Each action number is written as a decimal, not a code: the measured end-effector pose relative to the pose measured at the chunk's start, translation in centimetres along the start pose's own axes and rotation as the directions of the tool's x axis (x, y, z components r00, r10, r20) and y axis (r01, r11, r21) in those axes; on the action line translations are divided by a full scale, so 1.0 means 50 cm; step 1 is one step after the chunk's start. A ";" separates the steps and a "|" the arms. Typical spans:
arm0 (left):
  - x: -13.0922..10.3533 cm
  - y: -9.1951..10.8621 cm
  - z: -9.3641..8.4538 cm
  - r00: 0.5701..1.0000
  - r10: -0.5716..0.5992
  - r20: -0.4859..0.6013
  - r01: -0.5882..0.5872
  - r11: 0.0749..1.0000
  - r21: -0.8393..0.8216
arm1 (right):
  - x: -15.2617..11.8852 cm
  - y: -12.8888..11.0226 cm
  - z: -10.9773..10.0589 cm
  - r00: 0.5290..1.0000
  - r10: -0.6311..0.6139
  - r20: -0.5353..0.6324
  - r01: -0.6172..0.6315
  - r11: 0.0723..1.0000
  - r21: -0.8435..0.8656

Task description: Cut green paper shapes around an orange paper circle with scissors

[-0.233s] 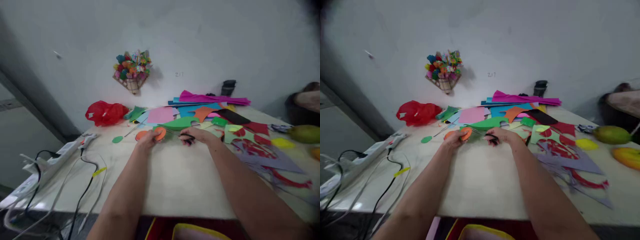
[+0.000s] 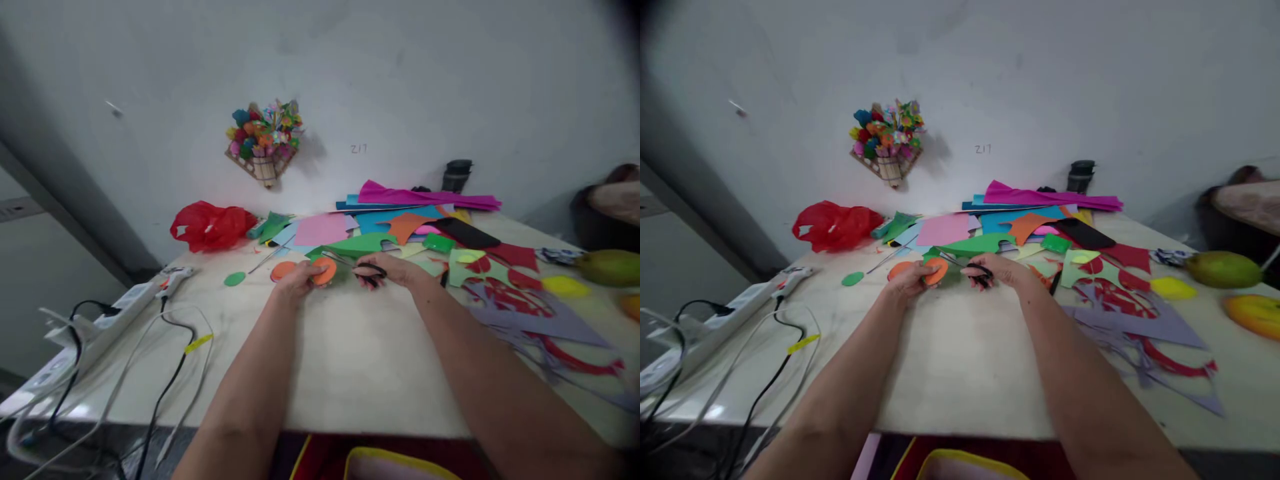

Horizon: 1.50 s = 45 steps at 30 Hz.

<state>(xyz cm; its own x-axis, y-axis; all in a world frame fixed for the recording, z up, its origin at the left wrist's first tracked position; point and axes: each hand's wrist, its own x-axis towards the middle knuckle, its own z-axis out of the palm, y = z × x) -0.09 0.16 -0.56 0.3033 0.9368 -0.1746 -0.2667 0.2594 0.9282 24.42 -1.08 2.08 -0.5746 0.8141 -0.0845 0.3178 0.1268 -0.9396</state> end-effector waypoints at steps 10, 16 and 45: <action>-0.007 0.002 0.008 1.000 -0.016 -0.007 0.017 0.997 0.078 | 0.011 -0.020 0.028 1.000 -0.003 -0.020 0.004 0.998 0.069; -0.010 0.007 0.007 1.000 -0.014 0.020 0.012 0.996 0.089 | 0.007 -0.010 0.005 0.999 -0.005 -0.046 0.006 1.000 0.026; 0.005 -0.008 -0.007 0.977 -0.005 0.212 -0.035 0.982 0.186 | 0.047 -0.003 0.038 0.932 -0.005 -0.362 0.043 0.994 0.098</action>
<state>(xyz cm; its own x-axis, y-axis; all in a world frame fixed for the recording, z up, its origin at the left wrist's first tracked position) -0.24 0.36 -1.08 0.4916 0.8644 -0.1057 -0.1023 0.1778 0.9787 21.60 -0.25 1.42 -0.2637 0.9635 0.0458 0.2176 0.1056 -0.9703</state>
